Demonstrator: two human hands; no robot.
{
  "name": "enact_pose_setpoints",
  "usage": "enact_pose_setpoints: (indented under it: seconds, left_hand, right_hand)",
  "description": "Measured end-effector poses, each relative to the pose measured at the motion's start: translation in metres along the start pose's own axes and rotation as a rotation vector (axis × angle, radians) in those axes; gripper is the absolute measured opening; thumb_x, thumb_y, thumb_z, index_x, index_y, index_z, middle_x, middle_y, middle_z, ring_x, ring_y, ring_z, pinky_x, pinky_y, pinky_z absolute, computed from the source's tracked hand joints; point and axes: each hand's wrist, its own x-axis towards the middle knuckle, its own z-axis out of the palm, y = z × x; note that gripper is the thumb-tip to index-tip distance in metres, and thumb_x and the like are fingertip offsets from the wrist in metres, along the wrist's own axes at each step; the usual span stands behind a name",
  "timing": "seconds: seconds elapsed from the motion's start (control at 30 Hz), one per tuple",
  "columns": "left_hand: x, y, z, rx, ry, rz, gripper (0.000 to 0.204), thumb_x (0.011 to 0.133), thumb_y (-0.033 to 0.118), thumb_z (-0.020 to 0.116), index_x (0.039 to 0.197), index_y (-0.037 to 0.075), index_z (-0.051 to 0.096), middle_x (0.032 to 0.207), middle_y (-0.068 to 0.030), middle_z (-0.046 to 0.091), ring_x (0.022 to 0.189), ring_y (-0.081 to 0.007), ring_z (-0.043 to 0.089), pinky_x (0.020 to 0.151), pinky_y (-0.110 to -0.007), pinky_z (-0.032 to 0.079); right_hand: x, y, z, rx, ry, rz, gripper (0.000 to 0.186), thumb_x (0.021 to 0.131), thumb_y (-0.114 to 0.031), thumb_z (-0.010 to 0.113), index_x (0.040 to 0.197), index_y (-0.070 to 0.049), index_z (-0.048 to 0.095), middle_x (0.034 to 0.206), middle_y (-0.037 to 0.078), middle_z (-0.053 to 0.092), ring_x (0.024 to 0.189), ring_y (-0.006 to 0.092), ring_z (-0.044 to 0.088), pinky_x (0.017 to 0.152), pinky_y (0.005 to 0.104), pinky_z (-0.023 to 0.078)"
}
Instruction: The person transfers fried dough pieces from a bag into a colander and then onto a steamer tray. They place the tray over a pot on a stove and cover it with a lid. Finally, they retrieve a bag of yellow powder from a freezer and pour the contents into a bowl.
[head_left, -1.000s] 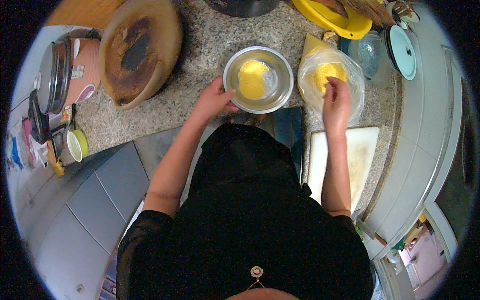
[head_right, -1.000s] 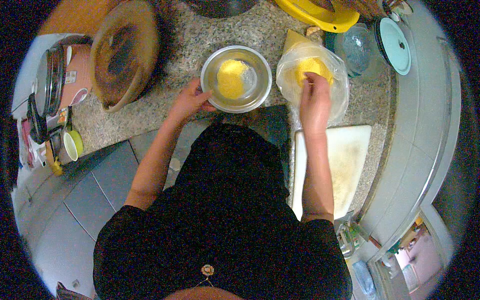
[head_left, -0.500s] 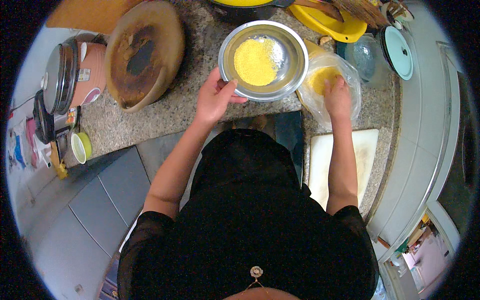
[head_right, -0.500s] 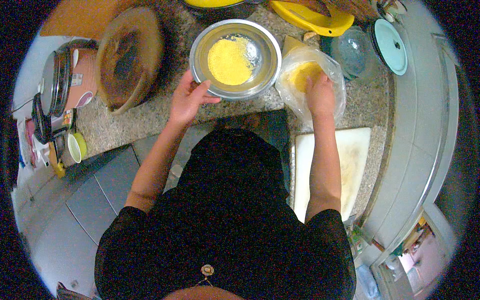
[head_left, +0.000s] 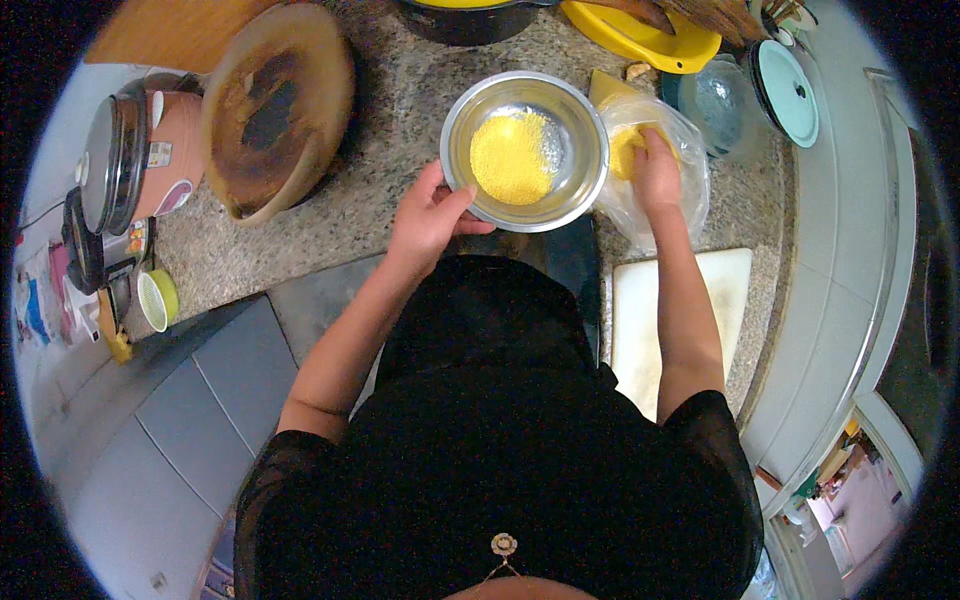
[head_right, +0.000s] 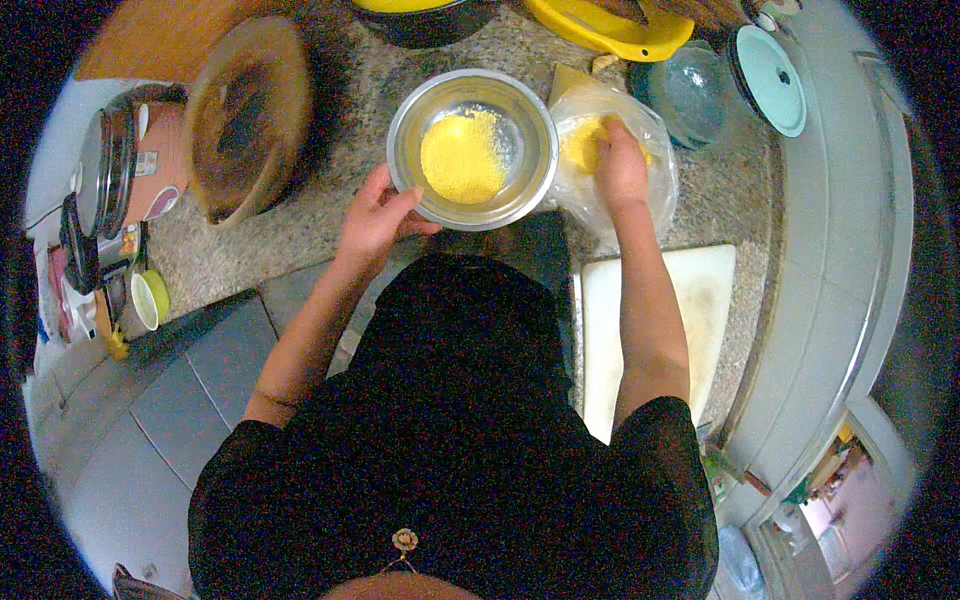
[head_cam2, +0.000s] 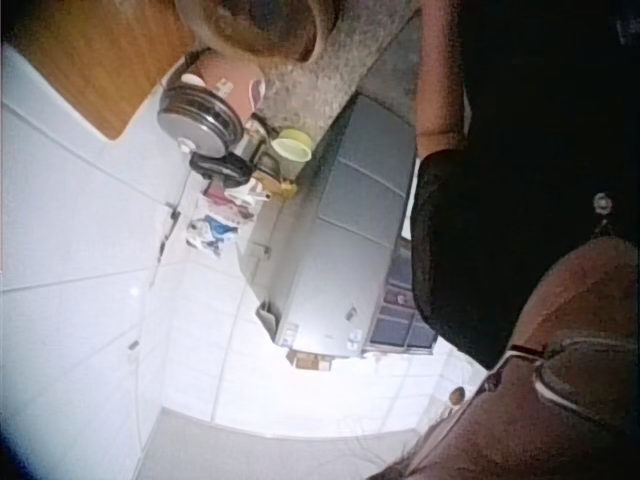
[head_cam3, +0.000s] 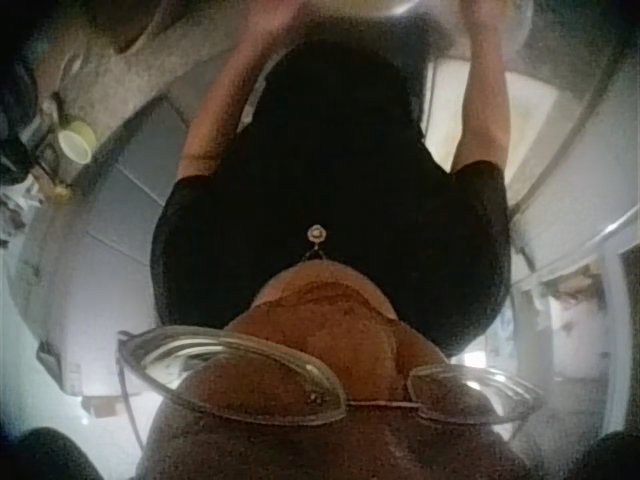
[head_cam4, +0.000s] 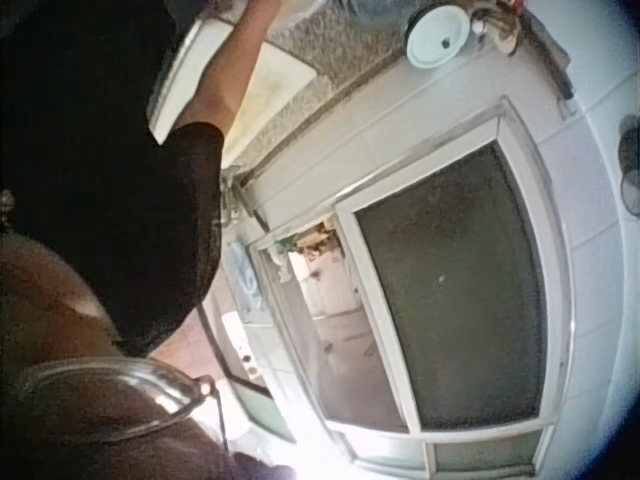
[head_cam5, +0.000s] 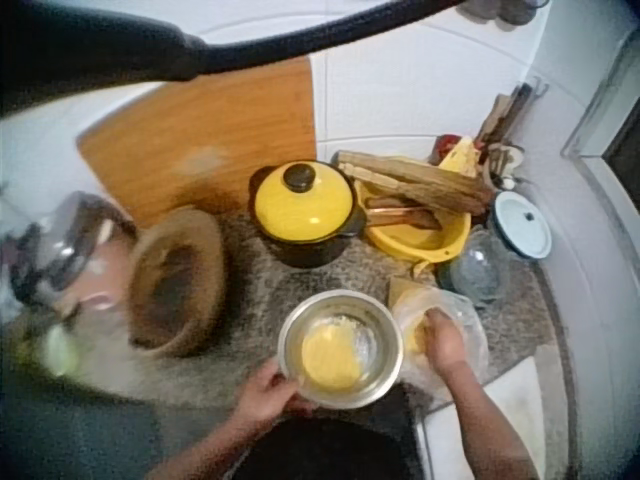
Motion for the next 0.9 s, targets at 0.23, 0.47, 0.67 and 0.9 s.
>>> enact_pose_setpoints:
  seconds: [0.23, 0.47, 0.67, 0.9]
  left_hand:
    - [0.001, -0.013, 0.007, -0.013, -0.008, -0.008, 0.041, 0.091, 0.005, 0.052, 0.131, 0.005, 0.041, 0.11, -0.0126, 0.061, 0.088, -0.0214, 0.065, 0.068, -0.034, 0.061]
    - [0.003, -0.008, 0.015, 0.014, 0.003, 0.006, 0.039, 0.092, 0.002, 0.048, 0.13, 0.002, 0.041, 0.108, -0.0147, 0.06, 0.089, -0.022, 0.065, 0.067, -0.032, 0.061]
    - [0.01, -0.012, 0.021, 0.008, 0.0, 0.04, 0.039, 0.092, 0.001, 0.047, 0.13, 0.001, 0.04, 0.109, -0.015, 0.059, 0.086, -0.0215, 0.066, 0.067, -0.032, 0.062]
    - [0.019, -0.024, 0.017, 0.008, -0.036, 0.01, 0.042, 0.093, 0.004, 0.049, 0.133, 0.007, 0.039, 0.113, -0.0124, 0.059, 0.088, -0.0245, 0.066, 0.07, -0.035, 0.062]
  right_hand:
    - [-0.004, 0.002, -0.017, 1.354, -0.234, 0.643, 0.026, 0.097, -0.031, 0.05, 0.094, -0.007, 0.058, 0.078, 0.005, 0.057, 0.058, 0.0136, 0.049, 0.045, 0.0219, 0.034]
    - [0.002, 0.016, -0.012, 1.653, -0.331, 0.74, 0.023, 0.099, -0.028, 0.044, 0.097, -0.007, 0.053, 0.076, 0.004, 0.052, 0.052, 0.0098, 0.04, 0.041, 0.0212, 0.027]
    - [-0.006, -0.001, -0.033, 1.536, -0.312, 0.672, 0.025, 0.099, -0.029, 0.043, 0.095, -0.006, 0.052, 0.074, 0.004, 0.051, 0.051, 0.0086, 0.038, 0.04, 0.0196, 0.027]
    - [-0.023, -0.076, -0.082, 1.457, -0.41, 0.535, 0.031, 0.101, -0.034, 0.039, 0.09, -0.008, 0.052, 0.074, 0.002, 0.049, 0.048, 0.0062, 0.035, 0.039, 0.0176, 0.026]
